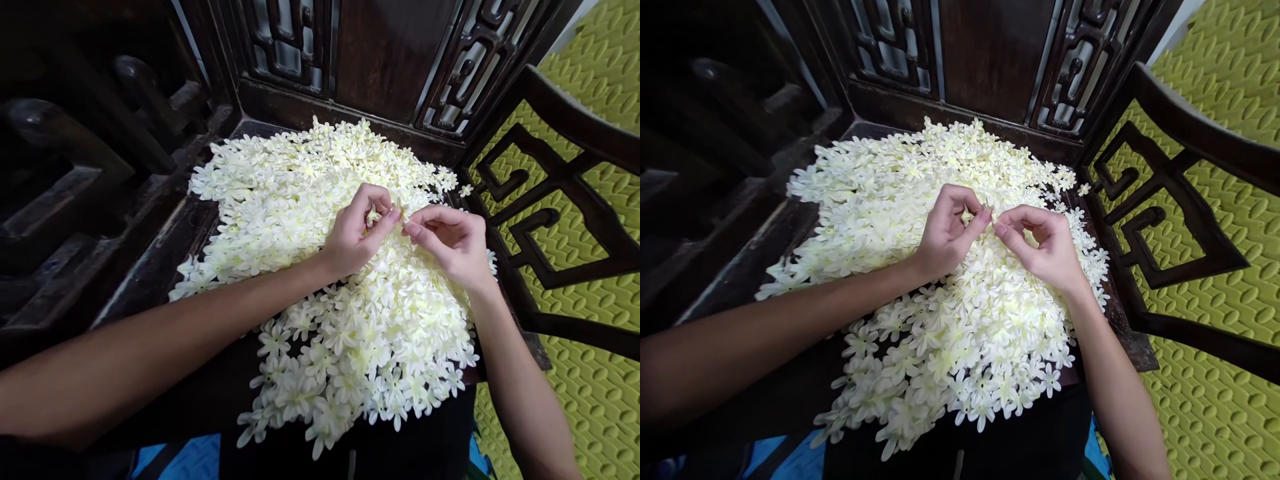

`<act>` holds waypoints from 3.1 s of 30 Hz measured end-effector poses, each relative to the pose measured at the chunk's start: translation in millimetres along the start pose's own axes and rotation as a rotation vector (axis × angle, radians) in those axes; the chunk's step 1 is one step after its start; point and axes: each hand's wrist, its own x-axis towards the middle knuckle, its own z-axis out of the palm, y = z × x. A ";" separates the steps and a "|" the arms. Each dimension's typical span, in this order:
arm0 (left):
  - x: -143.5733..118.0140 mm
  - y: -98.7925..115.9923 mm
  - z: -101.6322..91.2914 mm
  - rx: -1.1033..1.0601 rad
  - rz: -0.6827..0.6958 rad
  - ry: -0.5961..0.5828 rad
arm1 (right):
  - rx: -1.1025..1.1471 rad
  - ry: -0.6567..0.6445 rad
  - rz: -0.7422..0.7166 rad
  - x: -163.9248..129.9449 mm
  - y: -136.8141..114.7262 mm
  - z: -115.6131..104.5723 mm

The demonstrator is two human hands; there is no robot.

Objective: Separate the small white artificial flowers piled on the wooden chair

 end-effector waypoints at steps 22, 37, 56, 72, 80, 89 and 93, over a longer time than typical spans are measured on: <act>0.4 0.7 -2.1 0.055 0.026 -0.094 | -0.019 -0.019 0.032 0.3 -0.4 1.1; -1.9 5.2 -2.4 0.098 -0.053 -0.099 | -0.154 0.110 -0.014 1.0 3.4 -1.9; -2.1 3.9 -2.0 0.095 -0.032 -0.097 | -0.217 0.012 0.037 0.7 6.1 -0.2; -1.6 6.2 -3.0 0.026 -0.064 -0.063 | -0.006 0.095 0.006 4.3 -0.4 -4.7; -0.8 5.2 -4.1 0.078 -0.058 -0.075 | 0.109 -0.112 0.022 -0.1 -2.0 2.1; -1.8 3.7 -3.8 0.092 -0.080 -0.041 | 0.146 -0.050 0.044 0.5 -4.3 1.4; -1.9 3.8 -3.3 0.099 -0.084 -0.034 | 0.150 -0.033 0.026 0.5 -3.2 1.0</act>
